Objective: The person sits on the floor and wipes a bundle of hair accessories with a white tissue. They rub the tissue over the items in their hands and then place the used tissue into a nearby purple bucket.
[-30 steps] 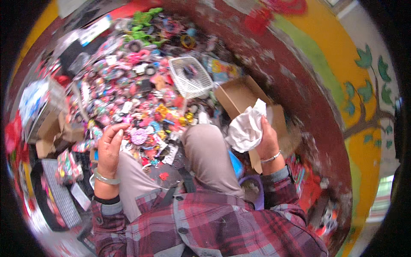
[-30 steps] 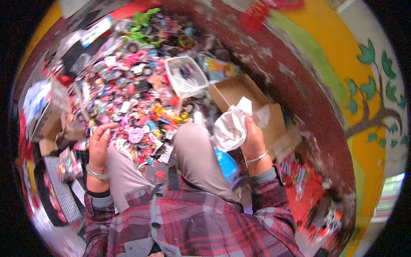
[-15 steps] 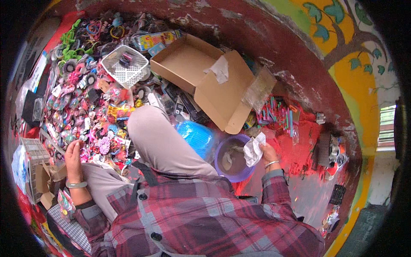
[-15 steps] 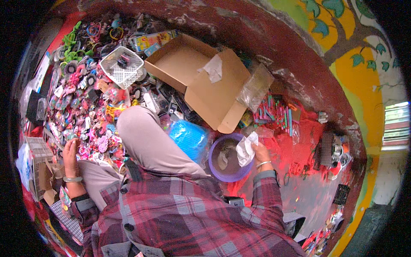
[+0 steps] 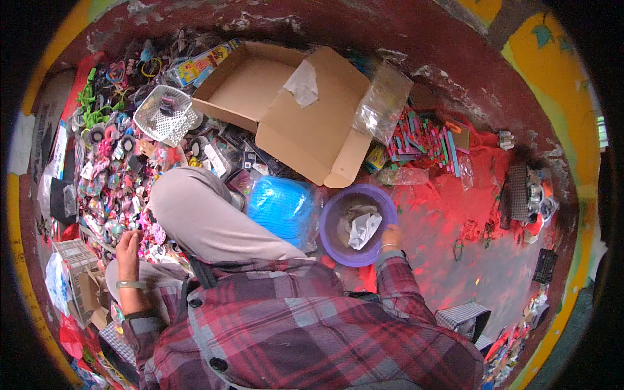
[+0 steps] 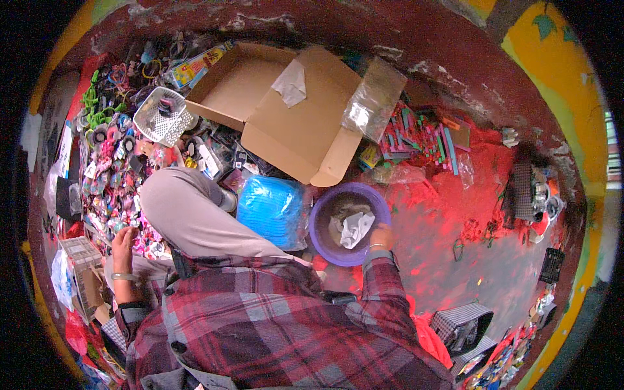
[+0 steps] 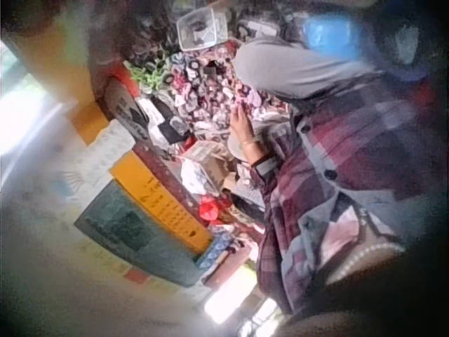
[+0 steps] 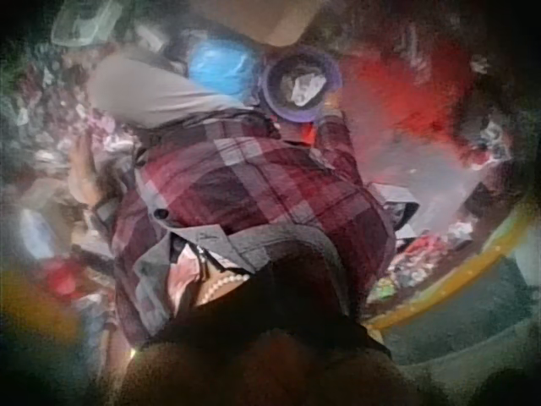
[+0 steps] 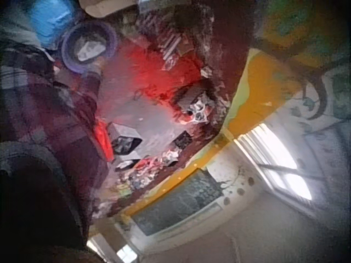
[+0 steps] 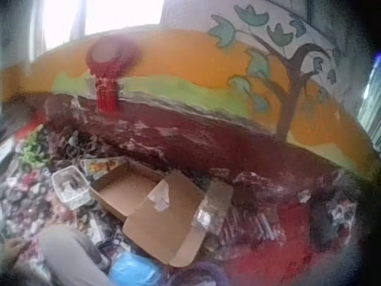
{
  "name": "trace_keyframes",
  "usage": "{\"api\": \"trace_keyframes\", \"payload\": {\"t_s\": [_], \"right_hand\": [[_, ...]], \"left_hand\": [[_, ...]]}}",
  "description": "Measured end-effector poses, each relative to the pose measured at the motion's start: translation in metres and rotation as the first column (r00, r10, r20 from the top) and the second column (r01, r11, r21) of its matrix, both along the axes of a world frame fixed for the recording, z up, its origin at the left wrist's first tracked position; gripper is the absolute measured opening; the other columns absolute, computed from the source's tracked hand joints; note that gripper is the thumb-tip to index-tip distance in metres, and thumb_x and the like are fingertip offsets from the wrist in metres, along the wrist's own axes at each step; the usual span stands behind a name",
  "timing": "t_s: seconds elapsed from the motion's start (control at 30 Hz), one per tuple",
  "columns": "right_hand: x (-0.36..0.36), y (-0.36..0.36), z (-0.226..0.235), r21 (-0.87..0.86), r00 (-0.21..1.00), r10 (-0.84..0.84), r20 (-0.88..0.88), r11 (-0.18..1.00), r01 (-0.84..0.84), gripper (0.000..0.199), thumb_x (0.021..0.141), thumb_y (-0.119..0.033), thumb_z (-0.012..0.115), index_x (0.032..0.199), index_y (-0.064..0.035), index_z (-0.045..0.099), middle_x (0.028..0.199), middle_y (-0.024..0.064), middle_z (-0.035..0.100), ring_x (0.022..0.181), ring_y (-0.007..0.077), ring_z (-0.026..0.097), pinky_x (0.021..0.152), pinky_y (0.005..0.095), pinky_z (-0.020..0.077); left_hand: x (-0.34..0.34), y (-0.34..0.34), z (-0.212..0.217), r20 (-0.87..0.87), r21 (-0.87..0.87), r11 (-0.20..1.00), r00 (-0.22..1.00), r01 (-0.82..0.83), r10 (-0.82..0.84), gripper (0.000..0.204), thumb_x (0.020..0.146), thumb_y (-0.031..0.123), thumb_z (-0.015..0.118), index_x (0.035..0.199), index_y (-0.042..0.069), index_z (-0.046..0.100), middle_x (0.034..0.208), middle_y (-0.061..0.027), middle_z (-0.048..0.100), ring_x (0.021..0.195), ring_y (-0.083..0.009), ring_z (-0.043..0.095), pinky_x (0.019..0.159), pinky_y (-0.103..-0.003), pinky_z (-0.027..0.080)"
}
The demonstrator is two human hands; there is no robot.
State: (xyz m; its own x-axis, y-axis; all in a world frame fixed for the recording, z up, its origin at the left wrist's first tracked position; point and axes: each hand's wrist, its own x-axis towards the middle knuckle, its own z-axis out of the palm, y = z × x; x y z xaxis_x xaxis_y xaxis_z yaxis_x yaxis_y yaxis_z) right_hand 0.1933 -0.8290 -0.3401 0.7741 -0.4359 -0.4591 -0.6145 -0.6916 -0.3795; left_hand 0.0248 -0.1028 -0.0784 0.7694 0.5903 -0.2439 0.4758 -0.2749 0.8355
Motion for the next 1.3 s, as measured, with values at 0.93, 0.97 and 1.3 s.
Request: {"api": "trace_keyframes", "payload": {"t_s": [0.93,0.97,1.3], "right_hand": [[-0.009,0.024,-0.065,-0.141,0.672,0.459,-0.581,0.756,-0.639,0.037,0.08,-0.027,0.053,0.109,-0.0075,0.063,0.116,0.0163,0.058,0.107,0.0328,0.056,0.09,0.0416,0.0442],[-0.006,0.02,-0.061,-0.141,0.761,0.404,-0.508,0.832,-0.536,0.037,0.079,-0.026,0.053,0.109,-0.0072,0.063,0.114,0.0168,0.059,0.105,0.0327,0.057,0.088,0.0411,0.0455],[0.013,0.039,0.036,0.958,0.798,-0.536,-0.275,-0.083,0.274,0.03,0.082,-0.014,0.06,0.109,-0.0032,0.053,0.111,0.0133,0.056,0.104,0.0294,0.054,0.091,0.0492,0.0413]], "left_hand": [[0.005,-0.04,0.028,-0.031,0.027,0.996,0.996,0.08,-0.08,0.02,0.09,0.016,0.054,0.096,-0.002,0.06,0.087,-0.0044,0.063,0.08,-0.0109,0.056,0.072,-0.023,0.045],[0.006,-0.039,0.027,-0.039,0.037,0.995,0.995,0.097,-0.096,0.02,0.09,0.016,0.054,0.096,-0.002,0.06,0.087,-0.0045,0.063,0.08,-0.0109,0.056,0.072,-0.023,0.045],[0.006,-0.033,0.006,0.069,-0.104,0.991,0.995,0.084,-0.077,0.019,0.091,0.015,0.053,0.099,-0.002,0.059,0.091,-0.0074,0.064,0.083,-0.0141,0.06,0.078,-0.025,0.049]]}}
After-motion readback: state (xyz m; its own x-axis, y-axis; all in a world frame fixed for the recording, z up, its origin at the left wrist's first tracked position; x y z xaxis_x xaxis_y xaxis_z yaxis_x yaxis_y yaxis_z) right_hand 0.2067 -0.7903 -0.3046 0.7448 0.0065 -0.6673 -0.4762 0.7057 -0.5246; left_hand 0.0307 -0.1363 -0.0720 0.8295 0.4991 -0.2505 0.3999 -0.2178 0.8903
